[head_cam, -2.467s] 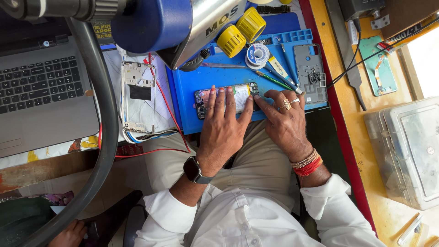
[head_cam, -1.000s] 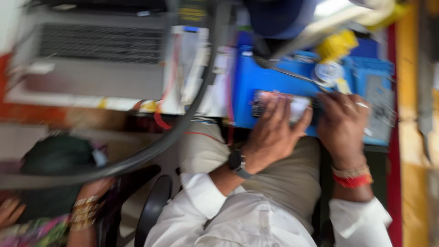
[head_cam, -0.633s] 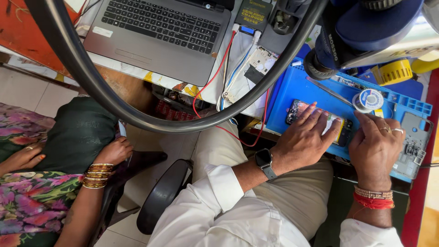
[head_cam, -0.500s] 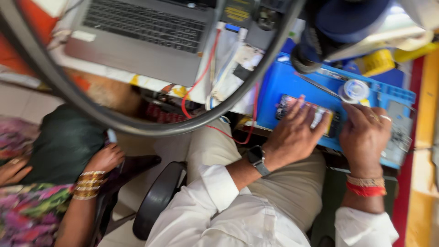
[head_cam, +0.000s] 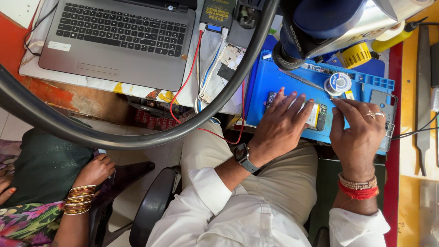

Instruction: The person repairs a smartphone at a workbench. They press and reseat the battery and internal components of the opened phone, manipulate small parts with their fingers, close the phone by pressing the back cover on, hold and turn the assembled phone, then place it on the mat and continue working on the exposed internals with a screwdriver.

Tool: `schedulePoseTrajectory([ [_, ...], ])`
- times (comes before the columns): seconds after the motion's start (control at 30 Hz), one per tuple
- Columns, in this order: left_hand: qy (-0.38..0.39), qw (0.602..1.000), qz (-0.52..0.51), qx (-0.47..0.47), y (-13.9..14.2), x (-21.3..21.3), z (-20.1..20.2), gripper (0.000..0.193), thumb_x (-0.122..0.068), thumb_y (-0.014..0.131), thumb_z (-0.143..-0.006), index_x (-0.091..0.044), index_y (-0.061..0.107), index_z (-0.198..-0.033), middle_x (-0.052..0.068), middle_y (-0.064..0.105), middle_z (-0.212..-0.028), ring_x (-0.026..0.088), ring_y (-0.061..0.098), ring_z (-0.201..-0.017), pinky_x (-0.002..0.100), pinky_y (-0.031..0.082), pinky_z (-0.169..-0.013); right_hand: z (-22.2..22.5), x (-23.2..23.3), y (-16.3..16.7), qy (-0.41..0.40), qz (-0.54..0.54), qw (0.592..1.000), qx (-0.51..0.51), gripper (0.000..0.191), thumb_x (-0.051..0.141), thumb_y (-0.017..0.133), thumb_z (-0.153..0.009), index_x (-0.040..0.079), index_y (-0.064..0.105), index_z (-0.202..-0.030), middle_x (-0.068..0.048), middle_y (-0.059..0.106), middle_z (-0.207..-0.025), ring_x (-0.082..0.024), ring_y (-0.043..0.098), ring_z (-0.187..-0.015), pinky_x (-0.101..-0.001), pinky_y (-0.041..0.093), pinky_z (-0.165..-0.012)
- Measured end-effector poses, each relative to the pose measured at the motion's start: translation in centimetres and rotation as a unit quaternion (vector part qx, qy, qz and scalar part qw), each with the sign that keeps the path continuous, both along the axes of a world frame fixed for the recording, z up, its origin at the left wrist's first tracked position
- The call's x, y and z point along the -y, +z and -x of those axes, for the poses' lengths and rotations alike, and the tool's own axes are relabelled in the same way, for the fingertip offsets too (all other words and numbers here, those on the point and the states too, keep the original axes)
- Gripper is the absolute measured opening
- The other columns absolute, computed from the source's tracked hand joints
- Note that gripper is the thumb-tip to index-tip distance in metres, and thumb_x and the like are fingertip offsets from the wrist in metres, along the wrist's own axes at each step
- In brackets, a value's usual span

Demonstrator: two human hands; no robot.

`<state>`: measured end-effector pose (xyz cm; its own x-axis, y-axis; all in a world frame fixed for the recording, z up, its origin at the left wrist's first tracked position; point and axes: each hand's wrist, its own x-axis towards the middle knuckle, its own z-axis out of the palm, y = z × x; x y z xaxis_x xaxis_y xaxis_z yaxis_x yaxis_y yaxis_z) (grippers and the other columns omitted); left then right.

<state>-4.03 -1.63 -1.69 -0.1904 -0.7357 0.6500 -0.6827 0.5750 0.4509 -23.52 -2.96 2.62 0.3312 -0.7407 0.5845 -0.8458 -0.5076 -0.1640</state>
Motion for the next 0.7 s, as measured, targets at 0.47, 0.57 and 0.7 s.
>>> schedulePoseTrajectory([
  [0.47,0.219,0.971,-0.091,0.029,1.8,0.4,-12.6,0.103,-0.030,0.096,-0.078,0.000,0.036,-0.155,0.021,0.058,-0.132,0.042,0.053,-0.123,0.055,0.042,-0.107,1.2,-4.4,-1.0,-0.039,-0.057,0.958,0.278,0.034,0.015,0.055,-0.123,0.000,0.061,-0.093,-0.011,0.076,-0.105,-0.020,0.067,-0.092,-0.0290,0.051,-0.088],
  [0.57,0.227,0.968,-0.099,0.038,1.8,1.0,-12.1,0.108,-0.032,0.097,-0.076,0.000,0.034,-0.156,0.018,0.060,-0.119,0.039,0.056,-0.113,0.054,0.044,-0.099,1.2,-4.7,-1.0,-0.015,-0.058,0.960,0.273,0.043,0.024,0.049,-0.122,0.000,0.061,-0.089,-0.012,0.076,-0.104,-0.019,0.066,-0.090,-0.0280,0.050,-0.086],
  [0.7,0.255,0.957,-0.119,0.069,1.1,1.8,-11.6,0.107,-0.031,0.096,-0.075,0.000,0.034,-0.156,0.015,0.059,-0.107,0.036,0.058,-0.105,0.052,0.044,-0.092,1.4,-4.9,-0.8,-0.006,-0.049,0.968,0.247,0.046,0.028,0.049,-0.123,-0.001,0.065,-0.090,-0.012,0.076,-0.104,-0.019,0.067,-0.093,-0.0286,0.050,-0.088],
])
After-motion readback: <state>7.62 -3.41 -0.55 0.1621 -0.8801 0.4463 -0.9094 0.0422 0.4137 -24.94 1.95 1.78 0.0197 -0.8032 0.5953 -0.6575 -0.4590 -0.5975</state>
